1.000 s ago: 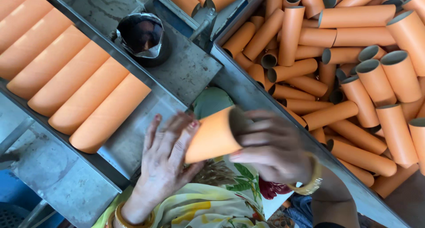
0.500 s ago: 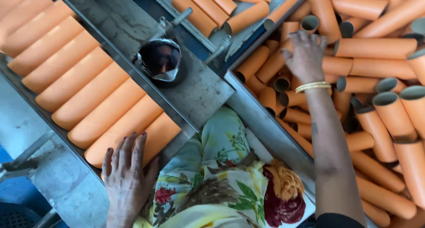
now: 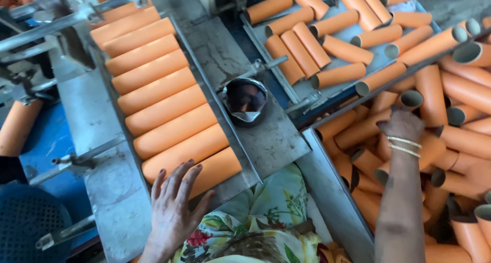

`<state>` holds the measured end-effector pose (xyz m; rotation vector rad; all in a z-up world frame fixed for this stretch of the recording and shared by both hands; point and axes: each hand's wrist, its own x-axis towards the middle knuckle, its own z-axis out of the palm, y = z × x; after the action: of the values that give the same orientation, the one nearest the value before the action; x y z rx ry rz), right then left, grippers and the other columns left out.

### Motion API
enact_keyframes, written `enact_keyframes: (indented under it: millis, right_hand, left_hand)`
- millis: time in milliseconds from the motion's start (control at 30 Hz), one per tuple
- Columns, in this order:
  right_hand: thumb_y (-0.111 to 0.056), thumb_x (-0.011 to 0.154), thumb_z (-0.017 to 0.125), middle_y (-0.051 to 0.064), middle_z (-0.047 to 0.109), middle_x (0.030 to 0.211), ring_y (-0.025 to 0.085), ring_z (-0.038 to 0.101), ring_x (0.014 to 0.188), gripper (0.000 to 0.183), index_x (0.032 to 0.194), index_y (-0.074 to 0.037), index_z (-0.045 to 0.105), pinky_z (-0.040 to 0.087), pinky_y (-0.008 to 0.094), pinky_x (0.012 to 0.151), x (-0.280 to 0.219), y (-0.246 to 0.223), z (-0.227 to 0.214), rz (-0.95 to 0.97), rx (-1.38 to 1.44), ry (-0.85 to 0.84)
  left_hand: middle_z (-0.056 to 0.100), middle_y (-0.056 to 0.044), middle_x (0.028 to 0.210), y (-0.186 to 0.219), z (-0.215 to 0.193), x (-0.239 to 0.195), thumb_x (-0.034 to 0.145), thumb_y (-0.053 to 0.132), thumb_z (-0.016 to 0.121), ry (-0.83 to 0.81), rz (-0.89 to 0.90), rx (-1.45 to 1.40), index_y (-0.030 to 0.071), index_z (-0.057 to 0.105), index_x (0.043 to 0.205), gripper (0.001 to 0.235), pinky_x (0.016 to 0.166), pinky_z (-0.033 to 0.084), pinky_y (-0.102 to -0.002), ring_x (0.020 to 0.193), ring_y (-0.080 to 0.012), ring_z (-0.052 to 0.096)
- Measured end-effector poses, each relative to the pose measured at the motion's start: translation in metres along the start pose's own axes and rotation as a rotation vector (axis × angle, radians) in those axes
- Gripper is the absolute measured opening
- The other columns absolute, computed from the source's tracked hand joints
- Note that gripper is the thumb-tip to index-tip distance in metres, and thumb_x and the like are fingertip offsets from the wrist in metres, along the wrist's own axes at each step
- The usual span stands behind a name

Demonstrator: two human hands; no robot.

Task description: The person sits on the floor and repeatedly picks up orange cylindrical objects from a metal bin, places them onto a conveyor belt, and then moves them into a collection bin. The task involves continuous handling of the cylinders by hand.

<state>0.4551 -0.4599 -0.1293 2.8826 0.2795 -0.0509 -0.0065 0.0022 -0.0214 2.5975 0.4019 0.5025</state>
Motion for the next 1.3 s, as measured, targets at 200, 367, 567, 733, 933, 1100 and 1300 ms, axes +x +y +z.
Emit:
enact_keyframes:
  millis: [200,367,567,733,933,1100,1300]
  right_hand:
    - [-0.045,0.077,0.081,0.013,0.069,0.125,0.036,0.07,0.101,0.062,0.128,-0.015,0.066,0.054,0.055,0.082,-0.029,-0.006,-0.024,-0.105,0.063,0.124]
    - [-0.042,0.088,0.078,0.008,0.07,0.115,0.029,0.071,0.095,0.041,0.115,-0.013,0.068,0.05,0.053,0.081,-0.077,-0.011,-0.021,-0.131,-0.081,0.308]
    - [-0.034,0.097,0.075,0.006,0.071,0.1,0.027,0.07,0.087,0.027,0.111,-0.013,0.067,0.05,0.051,0.084,-0.134,-0.002,-0.043,-0.325,-0.062,0.453]
    - [-0.024,0.098,0.073,0.006,0.07,0.1,0.023,0.069,0.087,0.02,0.11,-0.01,0.066,0.052,0.044,0.083,-0.182,0.0,-0.106,-0.324,0.123,0.56]
    - [-0.013,0.101,0.072,0.007,0.069,0.101,0.018,0.068,0.088,0.013,0.108,-0.006,0.064,0.054,0.035,0.083,-0.257,-0.048,-0.193,-0.257,0.764,0.741]
    - [-0.003,0.102,0.07,0.008,0.069,0.101,0.014,0.068,0.089,0.009,0.107,-0.003,0.062,0.056,0.027,0.082,-0.291,-0.139,-0.208,-0.374,1.313,0.635]
    - [0.002,0.098,0.071,0.005,0.067,0.102,0.008,0.063,0.089,0.014,0.108,-0.003,0.062,0.053,0.021,0.08,-0.269,-0.26,-0.175,-0.575,1.64,0.271]
  left_hand:
    - [0.057,-0.011,0.141,0.0,-0.002,0.0,0.08,0.037,0.078,0.031,0.024,-0.06,0.013,0.056,0.137,0.065,0.118,0.027,-0.053,0.131,-0.028,0.053]
    - [0.056,-0.011,0.141,-0.001,-0.004,-0.001,0.084,0.037,0.076,0.056,0.054,-0.111,0.012,0.055,0.138,0.063,0.118,0.027,-0.054,0.133,-0.0293,0.052]
    - [0.055,-0.013,0.143,-0.005,-0.004,-0.005,0.087,0.035,0.076,0.088,0.109,-0.223,0.013,0.055,0.14,0.061,0.118,0.026,-0.057,0.134,-0.0313,0.052]
    - [0.054,-0.012,0.145,-0.008,-0.007,-0.009,0.09,0.034,0.076,0.094,0.101,-0.303,0.014,0.054,0.141,0.059,0.119,0.028,-0.059,0.135,-0.0307,0.052]
    - [0.051,-0.012,0.151,-0.006,-0.017,-0.011,0.093,0.035,0.075,0.148,0.101,-0.388,0.013,0.054,0.142,0.058,0.123,0.028,-0.058,0.141,-0.032,0.049]
    - [0.048,-0.014,0.154,-0.006,-0.032,-0.02,0.094,0.042,0.074,0.166,0.141,-0.395,0.011,0.054,0.143,0.061,0.124,0.025,-0.058,0.144,-0.0338,0.046]
    - [0.047,-0.016,0.156,-0.013,-0.05,-0.028,0.094,0.045,0.073,0.187,0.146,-0.349,0.011,0.053,0.145,0.065,0.126,0.022,-0.059,0.146,-0.034,0.045]
